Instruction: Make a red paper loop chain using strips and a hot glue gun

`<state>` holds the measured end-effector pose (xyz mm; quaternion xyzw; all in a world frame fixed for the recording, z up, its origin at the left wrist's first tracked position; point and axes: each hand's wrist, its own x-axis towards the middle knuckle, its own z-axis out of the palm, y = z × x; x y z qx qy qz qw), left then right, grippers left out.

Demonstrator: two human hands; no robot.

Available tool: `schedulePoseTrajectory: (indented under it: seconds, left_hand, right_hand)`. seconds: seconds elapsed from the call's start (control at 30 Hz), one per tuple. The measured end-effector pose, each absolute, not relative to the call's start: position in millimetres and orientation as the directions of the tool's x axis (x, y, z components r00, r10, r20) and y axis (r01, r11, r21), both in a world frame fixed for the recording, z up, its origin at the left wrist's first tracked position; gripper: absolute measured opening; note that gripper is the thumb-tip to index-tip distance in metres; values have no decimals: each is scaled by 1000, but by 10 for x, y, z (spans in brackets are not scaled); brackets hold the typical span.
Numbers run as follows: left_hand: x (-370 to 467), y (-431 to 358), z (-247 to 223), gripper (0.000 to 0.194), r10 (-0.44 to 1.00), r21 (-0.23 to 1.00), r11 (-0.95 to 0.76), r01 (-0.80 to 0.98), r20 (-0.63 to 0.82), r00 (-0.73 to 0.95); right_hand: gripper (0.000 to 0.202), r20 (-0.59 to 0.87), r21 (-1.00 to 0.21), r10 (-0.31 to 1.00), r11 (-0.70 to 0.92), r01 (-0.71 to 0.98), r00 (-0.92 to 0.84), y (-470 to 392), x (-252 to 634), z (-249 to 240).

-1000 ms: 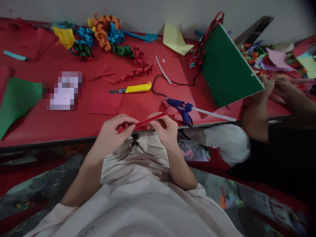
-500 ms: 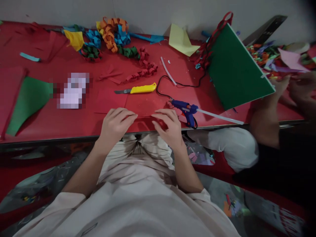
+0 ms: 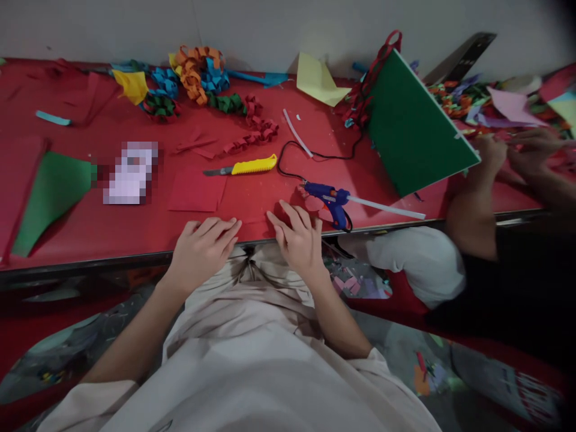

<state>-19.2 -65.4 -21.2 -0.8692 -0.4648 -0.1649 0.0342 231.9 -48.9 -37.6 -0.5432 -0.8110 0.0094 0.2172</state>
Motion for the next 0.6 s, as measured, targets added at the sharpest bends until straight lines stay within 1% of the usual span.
schedulePoseTrajectory:
  seconds: [0.1,0.2,0.3,0.37,0.43,0.53,0.6]
  left_hand:
    - [-166,-689,-185,40,816,131,-539,832,329,476]
    - [-67,-606,-122,23,866,190,-459,868,315,389]
    - [25,-441,-88,12,924,315,-355,880,259,280]
    - [55,-345,-96,12,944,421,-321,848,211,253]
    - [66,-293,-117,13,944,505,-328,799,187,270]
    - [88,-297,-141,13,931,612,-364,702,218,293]
    - [121,-324,-152,13,927,687,-374,623,263,267]
  right_hand:
    - [39,351,-261,889,394,881,-293,-512,2359,-409]
    - [36,341,-280,898,379,882,-277,-501,2330,-390]
    - [30,334,-290,904,369,883,-268,-447,2291,-329]
    - [25,341,-314,902,376,872,-266,-402,2276,-289]
    - [20,343,-367,902,385,847,-262,-361,2267,-262]
    - [15,334,-445,901,410,796,-277,-319,2248,-250]
    - [16,349,-483,889,443,756,-298,-301,2226,-258]
